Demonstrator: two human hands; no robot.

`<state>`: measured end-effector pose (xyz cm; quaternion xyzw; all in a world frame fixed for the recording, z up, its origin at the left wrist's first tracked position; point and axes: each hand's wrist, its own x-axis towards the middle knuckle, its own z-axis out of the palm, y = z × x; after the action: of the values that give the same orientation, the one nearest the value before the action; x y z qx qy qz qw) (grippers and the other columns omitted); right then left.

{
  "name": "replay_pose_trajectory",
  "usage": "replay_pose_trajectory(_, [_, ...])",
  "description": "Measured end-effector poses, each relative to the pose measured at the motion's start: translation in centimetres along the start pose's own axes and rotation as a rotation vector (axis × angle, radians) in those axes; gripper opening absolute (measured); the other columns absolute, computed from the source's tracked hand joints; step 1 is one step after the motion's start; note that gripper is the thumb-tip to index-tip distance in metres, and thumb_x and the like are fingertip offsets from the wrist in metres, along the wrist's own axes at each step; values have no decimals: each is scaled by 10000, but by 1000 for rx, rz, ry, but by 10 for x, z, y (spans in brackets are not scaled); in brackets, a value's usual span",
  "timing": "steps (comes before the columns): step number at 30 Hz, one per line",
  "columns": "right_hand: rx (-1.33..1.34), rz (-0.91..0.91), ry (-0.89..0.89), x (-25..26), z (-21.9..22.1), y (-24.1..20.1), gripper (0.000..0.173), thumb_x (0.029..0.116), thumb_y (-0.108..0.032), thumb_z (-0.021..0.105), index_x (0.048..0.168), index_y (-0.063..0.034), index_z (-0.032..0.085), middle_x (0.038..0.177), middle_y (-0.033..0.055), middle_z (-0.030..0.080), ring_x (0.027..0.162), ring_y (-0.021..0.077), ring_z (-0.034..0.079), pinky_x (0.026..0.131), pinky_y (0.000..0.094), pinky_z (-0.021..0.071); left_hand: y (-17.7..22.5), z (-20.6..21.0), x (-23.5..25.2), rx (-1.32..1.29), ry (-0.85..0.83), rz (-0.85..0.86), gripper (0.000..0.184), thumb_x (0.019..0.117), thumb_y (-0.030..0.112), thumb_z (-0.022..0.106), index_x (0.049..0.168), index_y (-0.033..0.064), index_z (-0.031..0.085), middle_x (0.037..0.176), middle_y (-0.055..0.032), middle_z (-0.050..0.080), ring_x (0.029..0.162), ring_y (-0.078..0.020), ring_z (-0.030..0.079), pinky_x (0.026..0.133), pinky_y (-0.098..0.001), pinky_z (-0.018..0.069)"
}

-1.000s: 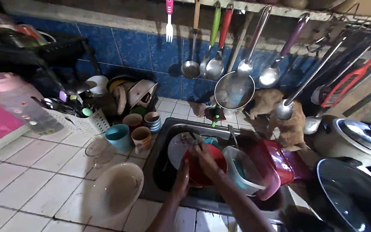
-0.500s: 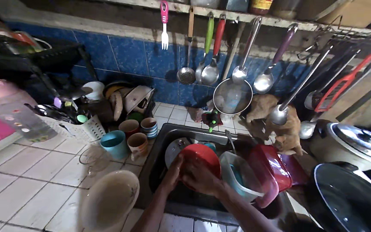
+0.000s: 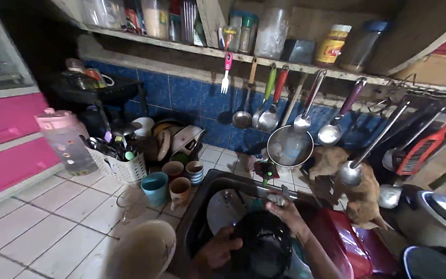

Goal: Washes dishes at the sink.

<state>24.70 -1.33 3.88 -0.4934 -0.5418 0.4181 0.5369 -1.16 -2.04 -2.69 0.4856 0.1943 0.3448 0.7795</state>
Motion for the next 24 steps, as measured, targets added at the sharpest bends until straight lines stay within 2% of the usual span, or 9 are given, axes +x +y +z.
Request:
replay_pose_trajectory(2, [59,-75,312,4,4,3,236,888,-46,737,1102,37,680,882,44,737,750,82,690,703,261,602,-7,16,-3,-173,54,46,404,798,249,849,1130,100,673,987,-7,761,901,-118,727,848,-329,609])
replay_pose_trajectory(4, [56,-144,388,-5,18,-2,109,871,-18,733,973,9,703,804,20,728,665,65,665,619,246,579,-8,25,-1,-201,124,74,309,878,118,737,1169,65,647,1015,-27,754,928,-131,726,870,-340,607])
replay_pose_trajectory(8, [-265,-375,162,-40,74,12,237,754,-249,852,852,-51,765,1036,53,715,1075,147,637,961,357,524,-9,34,16,-27,218,161,305,895,-110,578,1171,4,643,1032,-6,729,959,-89,695,893,-300,585])
replay_pose_trajectory(10, [-338,-388,152,-32,80,20,325,778,-296,824,892,4,767,1242,187,662,1263,304,555,1071,502,445,-8,34,18,35,190,184,331,876,-140,569,1167,3,632,1037,8,730,966,-68,694,906,-285,582])
replay_pose_trajectory(12, [-329,-202,237,-14,66,11,319,901,-181,735,1109,58,694,1102,134,722,993,166,691,880,374,583,-8,32,16,72,79,163,376,897,-88,604,1267,-22,622,1115,-21,731,1020,-86,689,950,-303,566])
replay_pose_trajectory(15, [-369,21,350,-2,55,2,225,975,-155,658,1101,31,676,888,128,702,781,203,666,751,435,553,-15,34,11,81,58,155,332,903,-58,612,1227,-6,656,1096,-33,738,1006,-101,695,934,-318,572])
replay_pose_trajectory(17, [-472,-126,385,-21,77,4,277,948,-94,643,1174,66,651,1007,187,711,913,279,701,834,470,575,-19,33,15,54,95,181,332,894,-74,603,1217,-14,657,1081,-30,739,995,-97,695,926,-311,574])
replay_pose_trajectory(20, [-607,-415,321,-39,103,17,279,894,-132,692,1048,98,721,1076,251,712,1042,389,695,925,523,569,-17,30,17,70,149,187,289,890,-110,546,1110,29,670,1002,23,741,943,-64,700,885,-284,586])
replay_pose_trajectory(24, [-133,-39,324,-11,51,7,194,1002,-141,597,1032,35,677,832,19,680,743,47,638,718,247,561,-7,14,3,174,-53,153,342,922,-38,603,1255,0,667,1149,-43,732,1054,-111,688,964,-330,566])
